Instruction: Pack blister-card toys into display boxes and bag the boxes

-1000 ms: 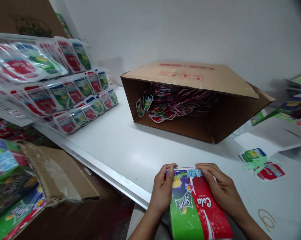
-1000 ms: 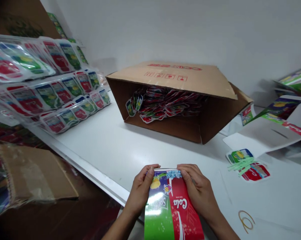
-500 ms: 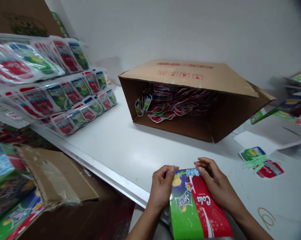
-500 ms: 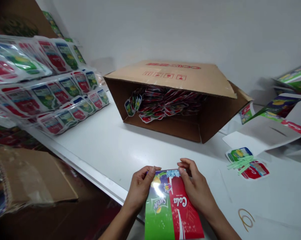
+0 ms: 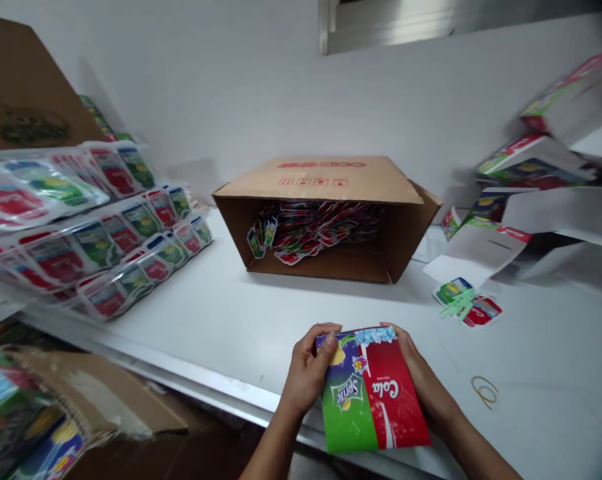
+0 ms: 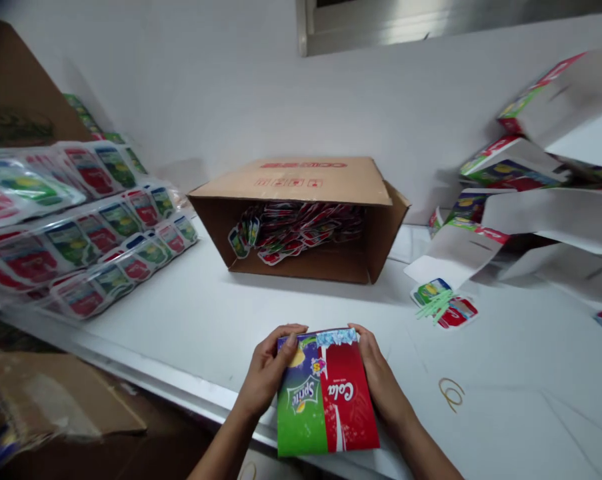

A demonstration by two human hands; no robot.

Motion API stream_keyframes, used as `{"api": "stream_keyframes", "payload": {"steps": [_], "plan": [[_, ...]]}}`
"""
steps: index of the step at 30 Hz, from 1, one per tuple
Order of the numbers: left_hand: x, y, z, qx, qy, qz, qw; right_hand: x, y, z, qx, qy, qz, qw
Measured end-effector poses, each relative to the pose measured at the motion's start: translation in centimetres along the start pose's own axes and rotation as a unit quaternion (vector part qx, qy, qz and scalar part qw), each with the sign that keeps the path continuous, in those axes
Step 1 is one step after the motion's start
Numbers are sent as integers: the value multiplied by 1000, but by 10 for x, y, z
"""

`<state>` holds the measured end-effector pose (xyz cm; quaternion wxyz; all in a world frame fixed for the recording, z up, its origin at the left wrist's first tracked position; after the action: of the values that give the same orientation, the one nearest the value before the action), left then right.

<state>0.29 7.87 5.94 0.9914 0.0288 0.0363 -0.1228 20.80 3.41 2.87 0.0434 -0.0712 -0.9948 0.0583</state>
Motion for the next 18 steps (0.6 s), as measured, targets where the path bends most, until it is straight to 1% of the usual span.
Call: {"api": "stream_keyframes", "payload": {"steps": [2, 3, 4, 5, 6, 7, 8, 9, 10, 12, 14, 16, 18], "plan": [[-2, 7, 14, 116, 70, -16, 991, -2, -14, -7, -80, 4, 60, 995], [-2, 11, 18, 148, 98, -9, 984, -3, -24, -9, -127, -9, 93, 988], [-3, 14, 20, 151, 113, 11, 982, -3, -34, -8, -167, -30, 120, 978], [-3, 16, 19, 124, 112, 38, 985, -3, -44, -5, -198, -56, 136, 969], [-3, 17, 17, 76, 92, 59, 991, -1, -54, 1, -218, -85, 136, 963], [-1, 18, 14, 19, 57, 62, 996, 1, -62, 7, -232, -115, 121, 958], [3, 17, 12, -39, 16, 45, 998, 4, -69, 13, -244, -143, 94, 954], [7, 16, 12, -89, -20, 13, 996, 7, -74, 18, -258, -169, 62, 949], [11, 14, 14, -123, -44, -25, 991, 10, -77, 21, -273, -192, 28, 942], [15, 13, 24, -154, -53, -84, 983, 10, -78, 18, -305, -220, -21, 926], [14, 15, 36, -169, -32, -120, 978, 2, -72, 7, -313, -235, -53, 919], [11, 19, 48, -184, 14, -155, 971, -16, -58, -8, -299, -252, -65, 918], [7, 25, 59, -182, 84, -189, 961, -44, -34, -20, -266, -283, -49, 920]]}}
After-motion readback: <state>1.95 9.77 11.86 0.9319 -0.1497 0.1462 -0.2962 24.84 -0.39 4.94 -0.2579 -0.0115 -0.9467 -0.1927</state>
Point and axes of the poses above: each hand's wrist, its own y-axis towards the middle knuckle, its own x-axis out of the palm, z = x × y, the point moved 2 cm from there along y, towards the middle knuckle, and after that the axes turned 7 degrees about y, right-handed, at the moved point
